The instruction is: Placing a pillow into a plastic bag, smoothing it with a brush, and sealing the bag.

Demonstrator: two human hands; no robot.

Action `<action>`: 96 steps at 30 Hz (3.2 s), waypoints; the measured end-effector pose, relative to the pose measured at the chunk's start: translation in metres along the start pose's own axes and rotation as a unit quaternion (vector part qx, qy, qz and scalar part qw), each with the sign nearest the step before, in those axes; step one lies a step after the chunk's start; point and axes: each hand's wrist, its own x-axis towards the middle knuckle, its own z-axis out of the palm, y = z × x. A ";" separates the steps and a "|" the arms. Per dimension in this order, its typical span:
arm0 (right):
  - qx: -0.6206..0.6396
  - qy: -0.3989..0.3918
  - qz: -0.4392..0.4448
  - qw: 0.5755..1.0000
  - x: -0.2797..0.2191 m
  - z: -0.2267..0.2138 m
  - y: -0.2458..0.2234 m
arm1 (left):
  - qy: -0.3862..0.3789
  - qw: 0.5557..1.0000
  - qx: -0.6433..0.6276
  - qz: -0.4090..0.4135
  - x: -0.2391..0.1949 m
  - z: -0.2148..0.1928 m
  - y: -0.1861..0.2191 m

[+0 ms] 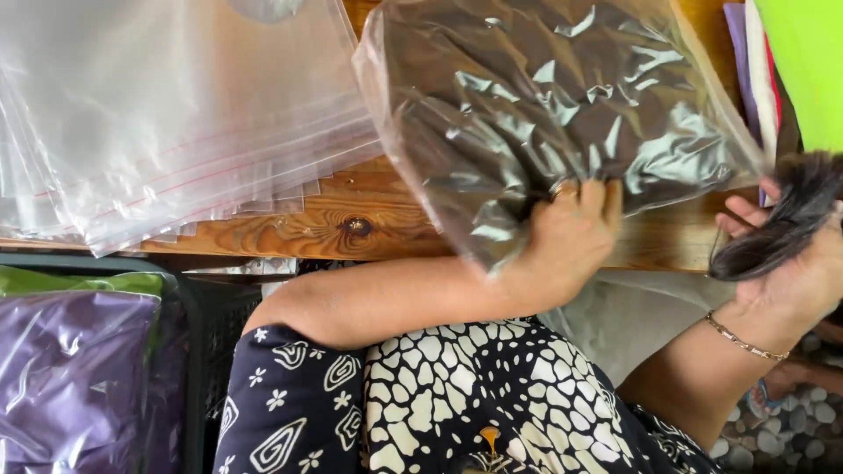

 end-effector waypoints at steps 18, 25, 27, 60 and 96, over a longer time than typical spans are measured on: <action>-0.664 -0.185 -0.416 0.593 -0.046 0.060 0.022 | -0.301 0.942 -0.107 -0.101 0.043 -0.070 -0.127; -0.674 0.027 -0.405 0.618 -0.009 0.020 0.015 | -0.251 0.966 -0.039 -0.042 0.024 -0.045 -0.130; -0.613 0.006 -0.456 0.645 -0.037 0.054 0.013 | -0.224 0.971 -0.063 -0.050 0.024 -0.045 -0.132; -0.622 -0.043 -0.517 0.586 -0.007 0.128 -0.010 | -0.148 0.979 -0.138 -0.021 0.018 -0.047 -0.138; -0.655 -0.300 -0.498 0.483 -0.039 0.158 -0.010 | -0.214 0.972 -0.041 0.089 -0.002 -0.061 -0.126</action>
